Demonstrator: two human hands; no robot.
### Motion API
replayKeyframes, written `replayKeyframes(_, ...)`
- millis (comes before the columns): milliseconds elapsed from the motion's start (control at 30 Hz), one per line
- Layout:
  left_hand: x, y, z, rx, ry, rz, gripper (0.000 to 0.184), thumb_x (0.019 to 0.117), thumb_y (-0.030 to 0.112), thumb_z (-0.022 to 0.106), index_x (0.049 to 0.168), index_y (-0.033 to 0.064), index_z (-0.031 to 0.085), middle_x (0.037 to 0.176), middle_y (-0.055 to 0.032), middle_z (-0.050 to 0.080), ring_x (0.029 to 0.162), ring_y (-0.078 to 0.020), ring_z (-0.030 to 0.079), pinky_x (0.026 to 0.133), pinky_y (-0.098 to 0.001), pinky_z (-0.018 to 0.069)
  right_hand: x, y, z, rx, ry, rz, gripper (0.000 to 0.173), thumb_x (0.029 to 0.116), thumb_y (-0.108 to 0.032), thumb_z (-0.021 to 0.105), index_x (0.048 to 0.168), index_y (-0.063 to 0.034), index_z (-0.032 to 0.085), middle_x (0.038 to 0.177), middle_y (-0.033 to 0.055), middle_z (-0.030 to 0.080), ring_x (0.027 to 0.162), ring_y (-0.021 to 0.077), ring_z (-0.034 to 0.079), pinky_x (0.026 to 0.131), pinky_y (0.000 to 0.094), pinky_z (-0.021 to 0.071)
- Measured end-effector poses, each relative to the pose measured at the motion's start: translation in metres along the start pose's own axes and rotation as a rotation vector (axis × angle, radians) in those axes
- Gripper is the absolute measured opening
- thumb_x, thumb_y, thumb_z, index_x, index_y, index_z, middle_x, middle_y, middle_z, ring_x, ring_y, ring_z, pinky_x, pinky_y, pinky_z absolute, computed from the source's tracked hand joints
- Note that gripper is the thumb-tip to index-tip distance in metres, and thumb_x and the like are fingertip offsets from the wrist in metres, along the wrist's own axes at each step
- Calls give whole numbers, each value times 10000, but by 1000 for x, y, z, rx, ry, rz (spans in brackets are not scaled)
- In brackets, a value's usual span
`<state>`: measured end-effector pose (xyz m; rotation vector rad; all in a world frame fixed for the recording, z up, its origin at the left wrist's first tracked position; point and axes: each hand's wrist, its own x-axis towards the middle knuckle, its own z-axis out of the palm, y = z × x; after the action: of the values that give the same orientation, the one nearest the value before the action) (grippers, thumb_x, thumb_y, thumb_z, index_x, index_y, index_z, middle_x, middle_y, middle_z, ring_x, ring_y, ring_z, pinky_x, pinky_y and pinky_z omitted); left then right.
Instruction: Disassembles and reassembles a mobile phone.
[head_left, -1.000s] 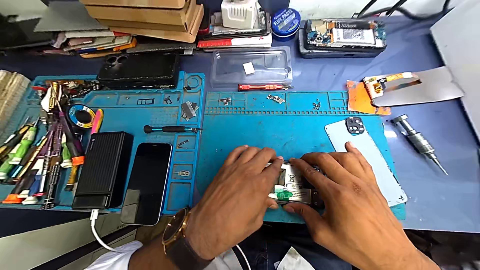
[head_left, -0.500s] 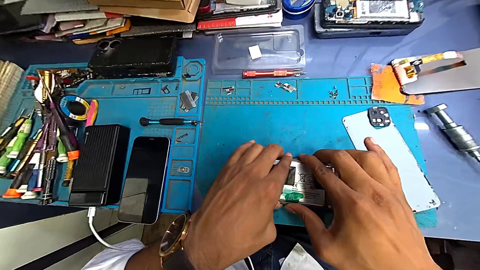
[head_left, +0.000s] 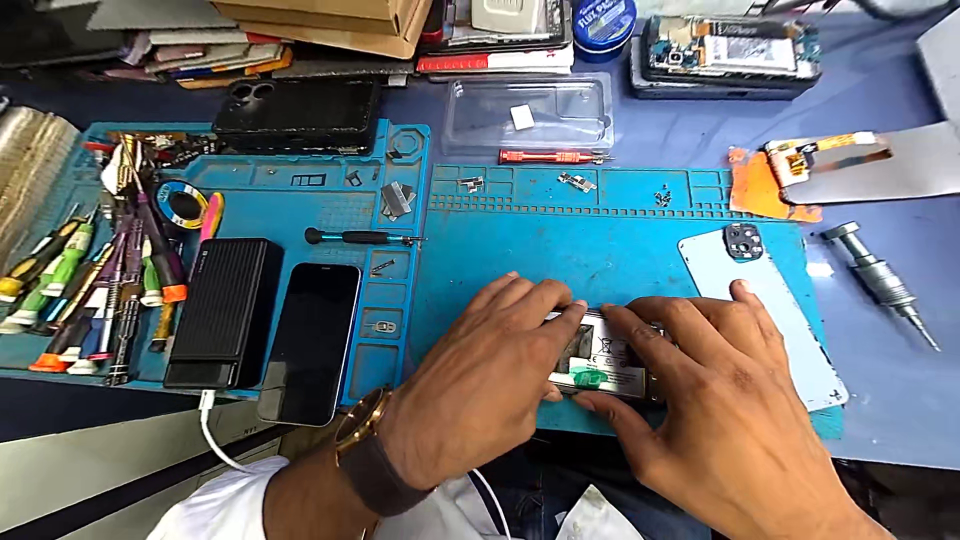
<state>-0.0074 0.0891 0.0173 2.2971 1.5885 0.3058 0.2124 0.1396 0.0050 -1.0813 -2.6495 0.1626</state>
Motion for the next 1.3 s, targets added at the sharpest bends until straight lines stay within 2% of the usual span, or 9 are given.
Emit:
replayKeyframes(200,-1,-1,-3,-34,-10,-6,647,830,239,803,1435,146,593,1381,-14,566,1257,-218,529,1146,-433,382,1,-5,4,40,32,64,701,805,-680,630,1232,-133,730,1158,55,660,1152,327,584,1144,697,255)
replayKeyframes(367,-3,8,1,14,-4,-42,614,865,222,739,1449,123,575,1430,-42,553,1332,-232,510,1205,-450,330,-5,-10,8,8,61,54,726,876,-676,568,1282,-91,709,1211,107,658,1191,361,582,1161,708,230)
replayKeyframes(567,-3,10,4,70,4,-33,582,909,241,696,1459,104,564,1445,-66,551,1332,-241,519,1201,-440,331,-8,-16,11,-40,52,73,753,904,-659,509,1323,-55,673,1270,151,648,1223,397,574,1163,721,209)
replayKeyframes(767,-5,11,4,63,10,-30,567,923,240,710,1457,114,564,1471,-56,535,1363,-226,498,1211,-417,326,-9,-5,13,11,68,33,759,890,-704,537,1339,-108,677,1250,111,645,1218,370,570,1155,713,231)
replayKeyframes(867,-14,3,9,18,61,23,529,974,278,659,1465,112,550,1490,-42,523,1406,-191,466,1231,-404,319,-11,10,9,24,37,-43,794,880,-747,535,1393,-154,661,1264,81,657,1215,337,591,1139,719,270)
replayKeyframes(967,-26,-3,18,65,104,56,521,1044,347,535,1499,95,514,1587,-54,445,1499,-192,364,1257,-422,276,-11,20,8,30,19,-128,771,891,-712,558,1398,-139,654,1285,98,648,1203,333,598,1146,685,298)
replayKeyframes(1067,-31,-8,20,124,108,19,591,1044,426,502,1525,84,477,1623,-64,395,1529,-225,306,1258,-422,261,-6,25,10,-3,54,-226,765,915,-689,539,1380,-92,656,1247,134,660,1166,343,618,1143,641,344)
replayKeyframes(1200,-31,-11,21,181,98,35,638,1038,476,487,1534,74,461,1623,-74,396,1532,-222,303,1262,-405,260,-4,29,15,-119,110,-336,793,954,-669,439,1356,-19,648,1187,194,678,1088,376,649,1081,600,427)
replayKeyframes(1300,-30,-12,20,207,89,48,661,1031,490,495,1538,67,453,1622,-85,394,1530,-226,308,1260,-412,264,-1,30,14,-165,148,-386,766,974,-648,416,1316,-10,668,1151,194,701,1053,376,668,1025,557,480)
